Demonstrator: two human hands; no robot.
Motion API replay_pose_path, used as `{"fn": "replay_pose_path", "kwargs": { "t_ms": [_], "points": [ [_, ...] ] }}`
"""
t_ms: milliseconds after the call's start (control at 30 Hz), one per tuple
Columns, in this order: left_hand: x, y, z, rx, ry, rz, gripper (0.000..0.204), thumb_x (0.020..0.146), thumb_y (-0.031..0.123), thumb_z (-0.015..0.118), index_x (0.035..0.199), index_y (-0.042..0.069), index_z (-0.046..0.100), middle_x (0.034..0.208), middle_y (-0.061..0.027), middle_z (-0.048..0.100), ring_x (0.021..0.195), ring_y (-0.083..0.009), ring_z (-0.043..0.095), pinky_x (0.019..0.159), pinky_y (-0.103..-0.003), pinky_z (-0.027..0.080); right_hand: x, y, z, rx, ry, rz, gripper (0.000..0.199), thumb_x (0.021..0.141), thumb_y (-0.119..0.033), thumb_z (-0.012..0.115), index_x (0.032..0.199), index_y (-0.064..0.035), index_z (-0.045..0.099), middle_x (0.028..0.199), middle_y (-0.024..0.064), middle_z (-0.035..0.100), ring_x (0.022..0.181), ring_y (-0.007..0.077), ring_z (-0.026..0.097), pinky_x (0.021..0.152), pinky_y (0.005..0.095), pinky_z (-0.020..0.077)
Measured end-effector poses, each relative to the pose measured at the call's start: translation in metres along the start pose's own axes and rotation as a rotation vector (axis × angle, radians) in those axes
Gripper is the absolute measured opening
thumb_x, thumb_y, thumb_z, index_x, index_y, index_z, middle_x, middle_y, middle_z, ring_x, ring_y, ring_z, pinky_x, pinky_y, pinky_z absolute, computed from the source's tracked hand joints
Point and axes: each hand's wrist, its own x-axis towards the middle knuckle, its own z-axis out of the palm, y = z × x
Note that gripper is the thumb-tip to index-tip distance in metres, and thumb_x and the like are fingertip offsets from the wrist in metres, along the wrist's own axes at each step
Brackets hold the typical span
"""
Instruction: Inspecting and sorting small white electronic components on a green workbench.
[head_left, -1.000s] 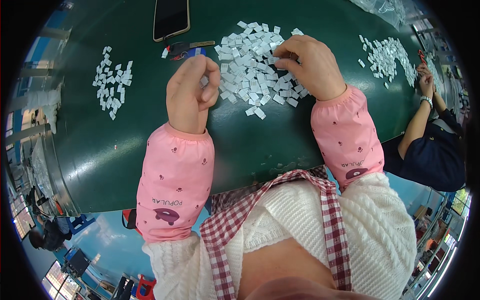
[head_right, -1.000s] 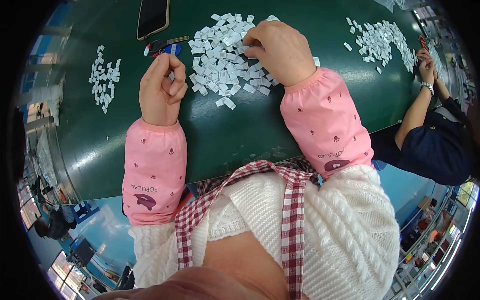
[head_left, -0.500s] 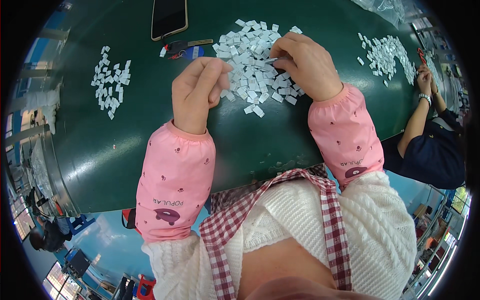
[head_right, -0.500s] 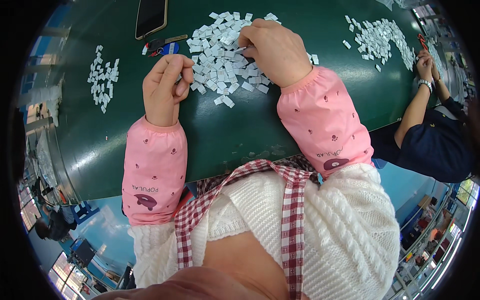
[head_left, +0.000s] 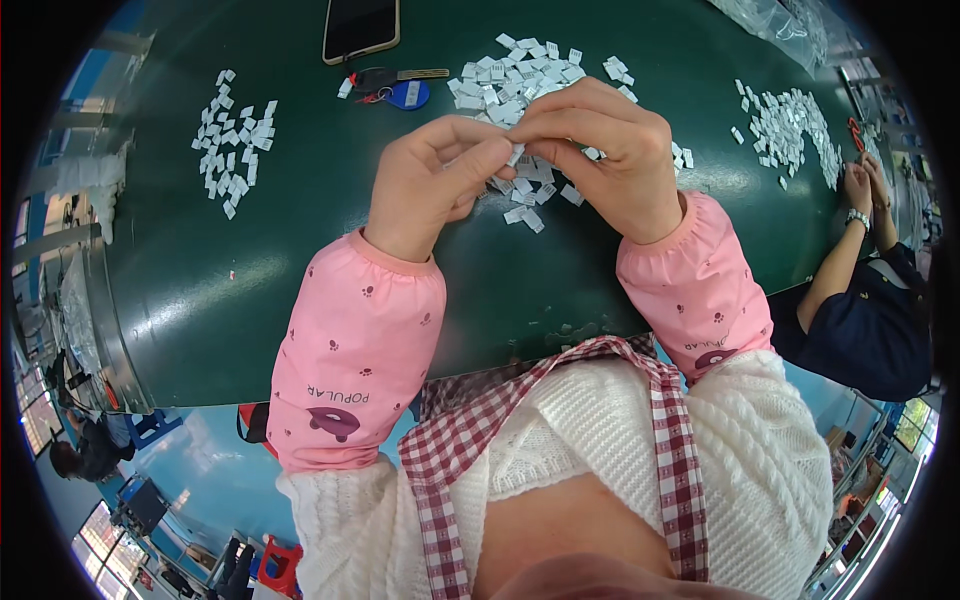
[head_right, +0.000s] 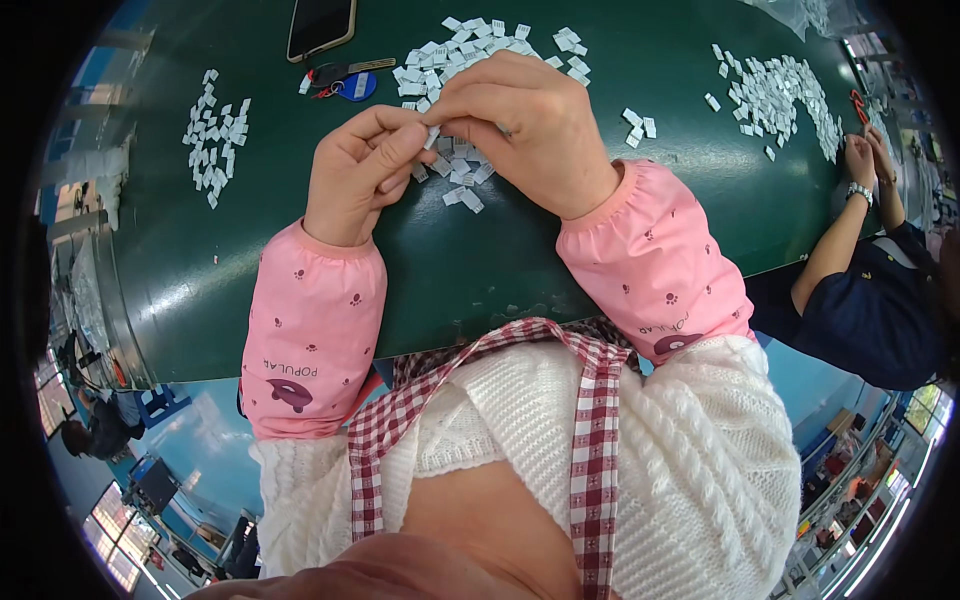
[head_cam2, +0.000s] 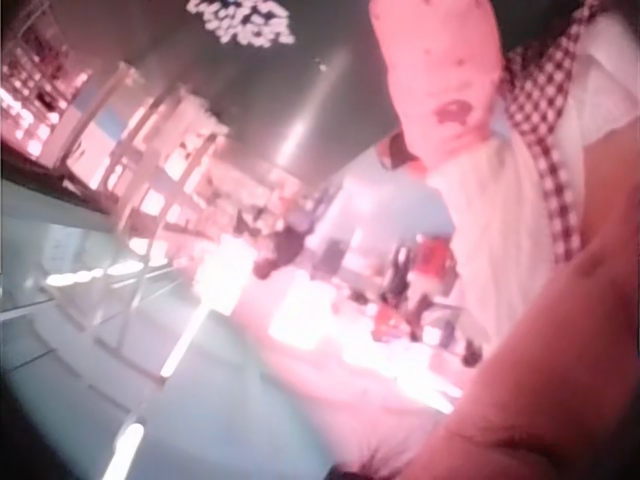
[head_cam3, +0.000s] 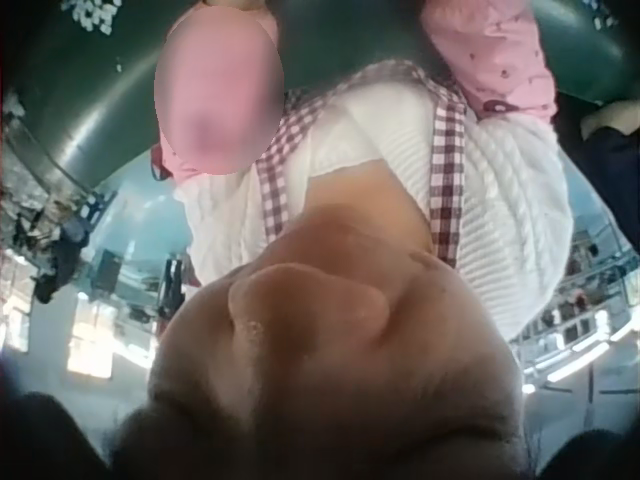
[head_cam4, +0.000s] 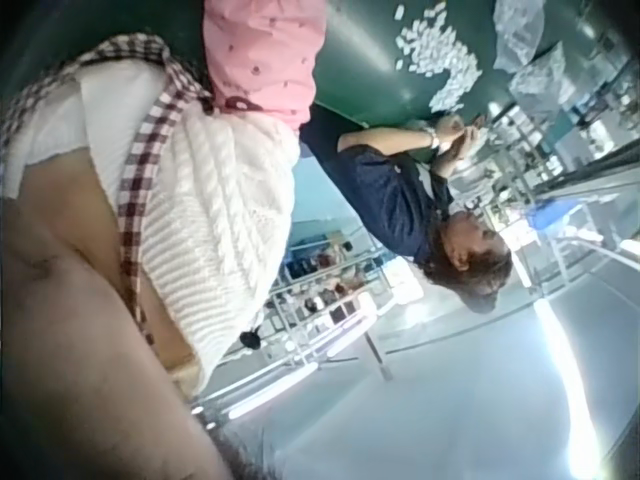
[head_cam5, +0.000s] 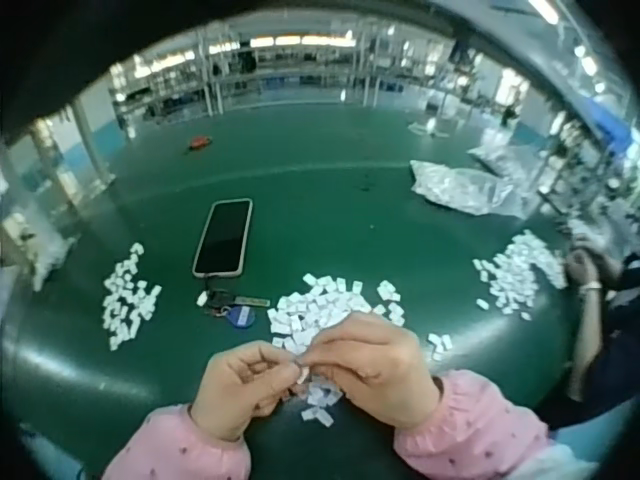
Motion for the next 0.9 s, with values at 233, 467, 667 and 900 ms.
{"fn": "replay_pose_path", "kwargs": {
  "t_ms": [233,467,667,900],
  "points": [
    [0.0027,-0.0049,-0.0036,-0.100,0.048,0.036,0.020,0.083,0.005,0.072,0.102,0.001,0.067,0.075,-0.0054,0.063,0.056,-0.0040,0.046,0.045,-0.013,0.026,0.0016,-0.0080,0.0016,0.142,-0.024,0.186,0.025,0.072,0.006,0.075,0.095,-0.0053,0.075,0.094,0.0053,0.070,0.077,0.0133,0.060,0.068,0.0226,0.0466],
    [0.0034,-0.0087,-0.0042,-0.070,0.097,0.052,0.021,0.084,0.005,0.072,0.104,0.001,0.066,0.077,-0.0050,0.064,0.057,-0.0043,0.048,0.044,-0.013,0.028,-0.0014,-0.0068,0.0037,0.250,-0.080,0.308,0.026,0.077,0.004,0.074,0.102,-0.0035,0.074,0.096,0.0057,0.070,0.078,0.0122,0.060,0.070,0.0216,0.0468],
    [0.0033,-0.0072,-0.0024,-0.122,0.103,0.071,0.023,0.084,0.005,0.072,0.106,0.002,0.066,0.077,-0.0044,0.064,0.057,-0.0045,0.048,0.043,-0.013,0.029,0.0001,-0.0091,0.0013,0.515,-0.103,0.537,0.026,0.081,0.004,0.071,0.107,-0.0007,0.071,0.097,0.0067,0.070,0.081,0.0118,0.061,0.075,0.0210,0.0497],
    [0.0027,-0.0053,-0.0013,-0.139,0.101,0.083,0.025,0.084,0.004,0.071,0.108,0.002,0.064,0.075,-0.0042,0.064,0.057,-0.0046,0.049,0.043,-0.013,0.028,0.0016,-0.0088,0.0004,0.553,-0.135,0.560,0.025,0.085,0.003,0.069,0.110,0.0016,0.070,0.098,0.0079,0.070,0.084,0.0118,0.063,0.080,0.0210,0.0518]
  ]
}}
